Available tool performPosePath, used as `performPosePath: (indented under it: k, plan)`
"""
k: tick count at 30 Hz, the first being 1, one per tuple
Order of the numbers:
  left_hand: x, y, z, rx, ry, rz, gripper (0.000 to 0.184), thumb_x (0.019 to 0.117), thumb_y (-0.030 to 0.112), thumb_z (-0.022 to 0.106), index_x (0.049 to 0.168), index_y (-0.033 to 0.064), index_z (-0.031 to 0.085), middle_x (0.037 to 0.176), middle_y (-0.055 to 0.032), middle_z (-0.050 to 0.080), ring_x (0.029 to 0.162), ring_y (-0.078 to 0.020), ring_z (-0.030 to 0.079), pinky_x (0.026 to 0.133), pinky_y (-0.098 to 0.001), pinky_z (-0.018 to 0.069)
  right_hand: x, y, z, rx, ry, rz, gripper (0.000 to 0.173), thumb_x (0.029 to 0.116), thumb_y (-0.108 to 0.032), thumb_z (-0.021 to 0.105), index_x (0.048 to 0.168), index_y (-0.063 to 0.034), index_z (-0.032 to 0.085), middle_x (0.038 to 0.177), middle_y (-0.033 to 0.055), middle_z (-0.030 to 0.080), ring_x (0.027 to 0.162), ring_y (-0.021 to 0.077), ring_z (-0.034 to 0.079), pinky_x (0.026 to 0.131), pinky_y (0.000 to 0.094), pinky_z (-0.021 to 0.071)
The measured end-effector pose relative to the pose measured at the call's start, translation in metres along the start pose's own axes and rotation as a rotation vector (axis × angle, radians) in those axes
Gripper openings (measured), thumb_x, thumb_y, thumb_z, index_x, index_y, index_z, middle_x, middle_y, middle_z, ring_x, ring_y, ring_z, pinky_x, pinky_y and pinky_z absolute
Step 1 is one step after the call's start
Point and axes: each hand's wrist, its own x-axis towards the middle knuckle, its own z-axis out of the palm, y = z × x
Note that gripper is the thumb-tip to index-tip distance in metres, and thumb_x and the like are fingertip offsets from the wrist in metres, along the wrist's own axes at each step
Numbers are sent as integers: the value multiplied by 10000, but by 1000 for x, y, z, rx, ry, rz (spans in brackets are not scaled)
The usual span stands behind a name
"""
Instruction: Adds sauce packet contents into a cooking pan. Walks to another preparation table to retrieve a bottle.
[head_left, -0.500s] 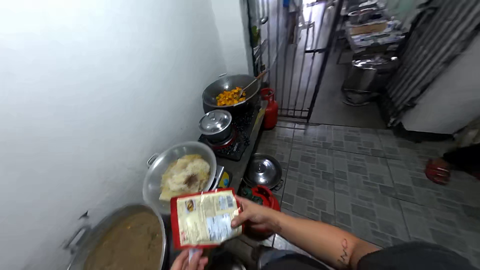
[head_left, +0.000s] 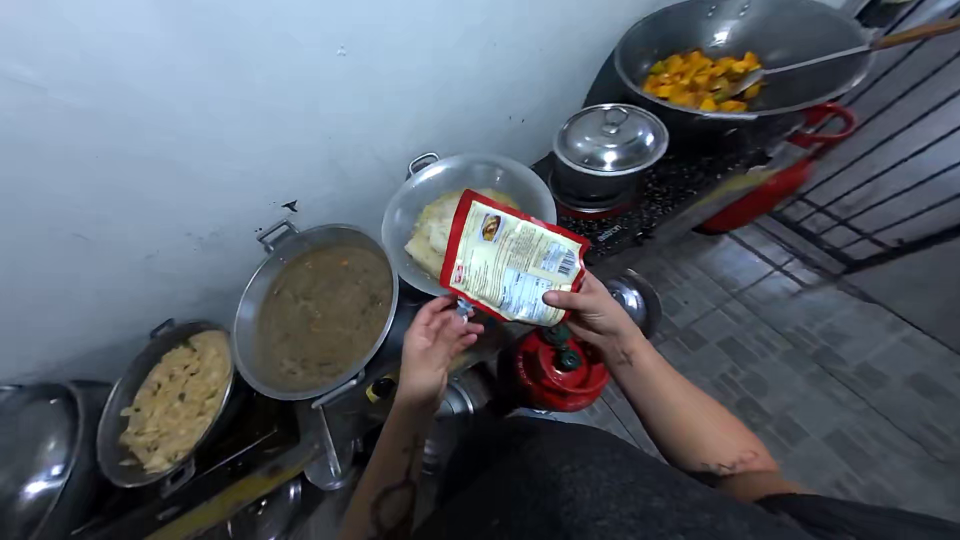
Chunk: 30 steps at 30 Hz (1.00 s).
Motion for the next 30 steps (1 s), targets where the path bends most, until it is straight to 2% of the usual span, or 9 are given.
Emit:
performPosePath:
  k: [2, 3, 8, 12, 15, 18, 23, 27, 30]
  plan:
    - [14, 0, 10, 136, 129, 112, 260, 876, -104, 673, 1129, -73, 619, 901, -15, 747, 808, -78, 730, 786, -254, 622, 13, 0, -7, 20, 22, -11, 590, 732, -35, 850, 1256, -123, 595, 1047, 53, 766, 920, 167, 752, 837, 364, 643]
    - [21, 2, 13, 155, 163, 107, 216, 885, -112, 671, 1095, -71, 650, 865, -9, 755, 786, -70, 734, 778, -247, 624, 18, -1, -10, 27, 31, -17, 590, 725, -35, 857, 1249, -130, 603, 1044, 48, 766, 915, 163, 753, 828, 362, 645]
    - [55, 14, 1, 30, 184, -124, 202, 1040, -48, 447, 1122, -14, 629, 942, -33, 695, 811, -89, 690, 788, -245, 593, 57, -29, -34, -106, 114, -121, 577, 792, -24, 779, 1296, -172, 538, 1074, -16, 750, 932, 121, 742, 819, 332, 645]
    - [95, 14, -23, -4, 288, -163, 216, 1023, 12, 379, 929, 130, 534, 750, 49, 522, 606, -39, 504, 591, -180, 474, 111, -68, -58, -710, 159, -273, 626, 794, -74, 793, 1346, -16, 504, 1127, 27, 680, 980, 52, 694, 879, 268, 606]
    - [129, 31, -28, 442, 248, -59, 120, 1042, 190, 548, 1137, 128, 588, 888, 16, 539, 671, -45, 487, 611, -196, 444, 151, -88, -59, -1034, 81, -297, 503, 859, -96, 773, 1308, 25, 581, 1114, 139, 699, 949, 122, 701, 881, 339, 597]
    - [176, 60, -12, 937, 201, 106, 656, 904, 258, 792, 1460, 45, 516, 1356, -279, 516, 1154, -381, 565, 949, -529, 489, 187, -103, -51, -1311, -14, -262, 398, 914, 1, 696, 1303, 39, 624, 1067, 275, 708, 938, 388, 706, 880, 601, 536]
    - [256, 91, 33, 1391, -79, 384, 935, 738, 433, 911, 1529, 154, 498, 1320, -286, 531, 1237, -469, 493, 989, -614, 429, 231, -118, -30, -1516, -170, -289, 274, 935, 29, 668, 1206, 14, 703, 1038, 267, 723, 958, 455, 698, 879, 667, 499]
    - [310, 97, 57, 1540, -351, 320, 696, 836, 381, 852, 1459, 209, 593, 1335, -245, 533, 1268, -420, 488, 1023, -563, 432, 260, -118, -23, -1530, -254, -411, 249, 923, 71, 627, 1140, 13, 736, 988, 257, 735, 907, 435, 712, 836, 648, 515]
    - [329, 97, 60, 1564, -487, 302, 302, 969, 145, 690, 1260, 66, 722, 1261, -262, 580, 1248, -401, 519, 1071, -491, 414, 274, -118, -15, -1545, -226, -414, 257, 937, 68, 602, 1143, 10, 743, 1023, 267, 736, 958, 452, 710, 874, 648, 510]
